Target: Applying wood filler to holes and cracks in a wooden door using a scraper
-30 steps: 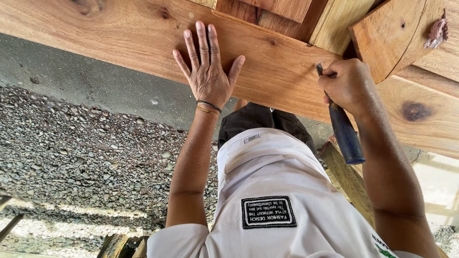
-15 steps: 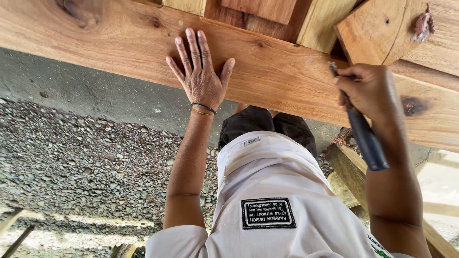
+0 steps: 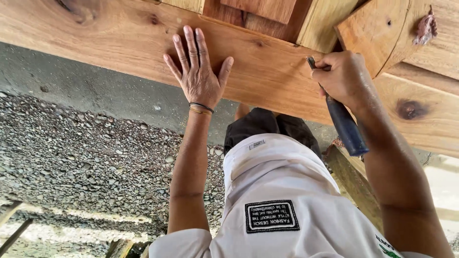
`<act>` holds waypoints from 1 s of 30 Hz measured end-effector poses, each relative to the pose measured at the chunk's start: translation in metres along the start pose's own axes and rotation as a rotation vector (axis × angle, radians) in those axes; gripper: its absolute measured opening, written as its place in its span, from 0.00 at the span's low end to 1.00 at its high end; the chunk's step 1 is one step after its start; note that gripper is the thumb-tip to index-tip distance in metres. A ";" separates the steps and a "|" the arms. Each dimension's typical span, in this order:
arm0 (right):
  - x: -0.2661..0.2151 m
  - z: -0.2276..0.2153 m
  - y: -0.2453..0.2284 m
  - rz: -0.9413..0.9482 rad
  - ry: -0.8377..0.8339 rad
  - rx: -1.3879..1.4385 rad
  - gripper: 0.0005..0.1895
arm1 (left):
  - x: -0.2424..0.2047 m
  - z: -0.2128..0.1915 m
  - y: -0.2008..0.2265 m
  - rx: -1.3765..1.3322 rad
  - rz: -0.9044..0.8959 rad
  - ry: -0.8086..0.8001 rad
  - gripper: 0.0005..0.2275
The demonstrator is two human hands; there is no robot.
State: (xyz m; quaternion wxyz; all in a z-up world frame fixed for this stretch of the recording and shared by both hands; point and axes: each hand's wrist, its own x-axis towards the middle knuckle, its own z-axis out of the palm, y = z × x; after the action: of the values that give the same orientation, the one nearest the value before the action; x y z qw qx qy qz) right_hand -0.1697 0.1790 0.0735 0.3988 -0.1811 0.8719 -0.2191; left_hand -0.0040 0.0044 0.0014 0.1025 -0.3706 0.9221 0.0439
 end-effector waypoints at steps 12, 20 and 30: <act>0.001 0.006 -0.014 0.137 -0.075 -0.115 0.07 | 0.000 0.003 -0.004 -0.022 0.016 0.068 0.32; -0.026 -0.023 -0.022 0.245 -0.212 0.033 0.07 | 0.001 -0.001 0.003 -0.001 0.019 -0.019 0.31; -0.057 -0.045 0.014 0.148 0.025 0.266 0.07 | -0.027 0.006 0.127 0.111 0.646 -0.256 0.31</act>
State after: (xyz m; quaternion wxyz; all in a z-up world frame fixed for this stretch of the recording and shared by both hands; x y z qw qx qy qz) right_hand -0.1719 0.2290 0.1276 0.4236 -0.0592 0.8509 -0.3051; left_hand -0.0720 0.1146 0.0024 0.2183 -0.0452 0.9723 0.0699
